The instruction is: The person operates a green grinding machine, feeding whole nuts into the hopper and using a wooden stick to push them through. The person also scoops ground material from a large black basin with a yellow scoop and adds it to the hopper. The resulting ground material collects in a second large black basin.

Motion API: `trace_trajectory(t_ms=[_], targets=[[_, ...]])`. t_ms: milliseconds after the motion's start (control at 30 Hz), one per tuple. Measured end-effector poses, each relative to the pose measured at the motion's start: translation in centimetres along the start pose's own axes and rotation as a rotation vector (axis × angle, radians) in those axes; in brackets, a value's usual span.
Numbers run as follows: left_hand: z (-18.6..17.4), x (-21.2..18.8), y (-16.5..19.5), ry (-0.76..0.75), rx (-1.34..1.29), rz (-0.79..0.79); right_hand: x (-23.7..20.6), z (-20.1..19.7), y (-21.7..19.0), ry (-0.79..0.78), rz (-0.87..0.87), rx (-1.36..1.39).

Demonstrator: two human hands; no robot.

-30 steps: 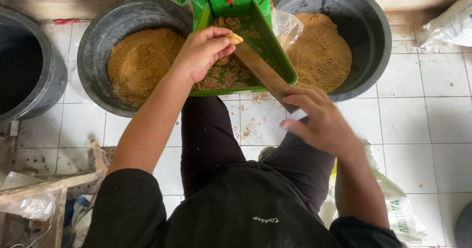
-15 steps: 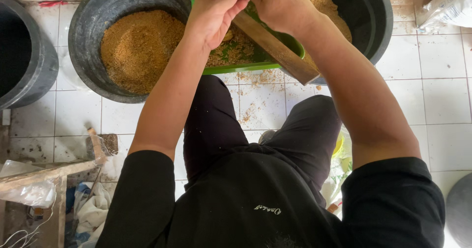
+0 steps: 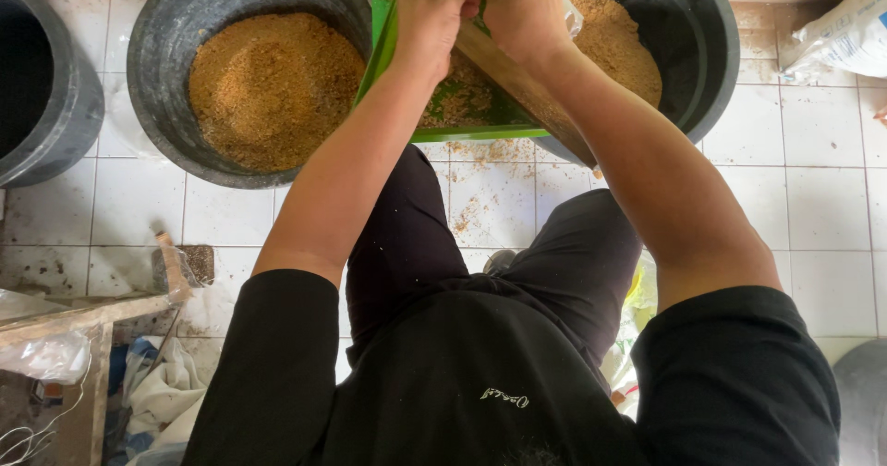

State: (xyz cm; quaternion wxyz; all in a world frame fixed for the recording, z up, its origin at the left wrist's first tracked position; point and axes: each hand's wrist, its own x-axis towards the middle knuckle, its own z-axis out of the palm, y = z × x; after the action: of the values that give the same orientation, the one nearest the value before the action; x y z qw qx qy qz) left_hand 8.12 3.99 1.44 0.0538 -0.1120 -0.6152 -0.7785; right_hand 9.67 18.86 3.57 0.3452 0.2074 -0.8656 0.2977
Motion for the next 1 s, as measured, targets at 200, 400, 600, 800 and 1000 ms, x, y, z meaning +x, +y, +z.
trace_trajectory(t_ms=[200,400,600,800,1000], targets=[[0.8,-0.4,1.2,0.083,0.271,0.171,0.0,-0.5,-0.3,-0.079,0.009,0.144],[0.0,0.0,2.0,0.089,0.503,0.294,0.5,-0.7,-0.3,-0.113,-0.199,-0.053],[-1.1,0.8,2.0,-0.035,-0.091,-0.18,2.2,-1.5,-1.0,-0.219,-0.123,0.08],[-2.3,1.2,3.1,-0.129,-0.428,-0.249,2.8,-3.5,-1.3,-0.472,0.581,0.536],[-2.8,1.2,3.5,-0.289,-0.532,-0.181,2.2,-4.4,-0.2,-0.416,0.66,0.998]])
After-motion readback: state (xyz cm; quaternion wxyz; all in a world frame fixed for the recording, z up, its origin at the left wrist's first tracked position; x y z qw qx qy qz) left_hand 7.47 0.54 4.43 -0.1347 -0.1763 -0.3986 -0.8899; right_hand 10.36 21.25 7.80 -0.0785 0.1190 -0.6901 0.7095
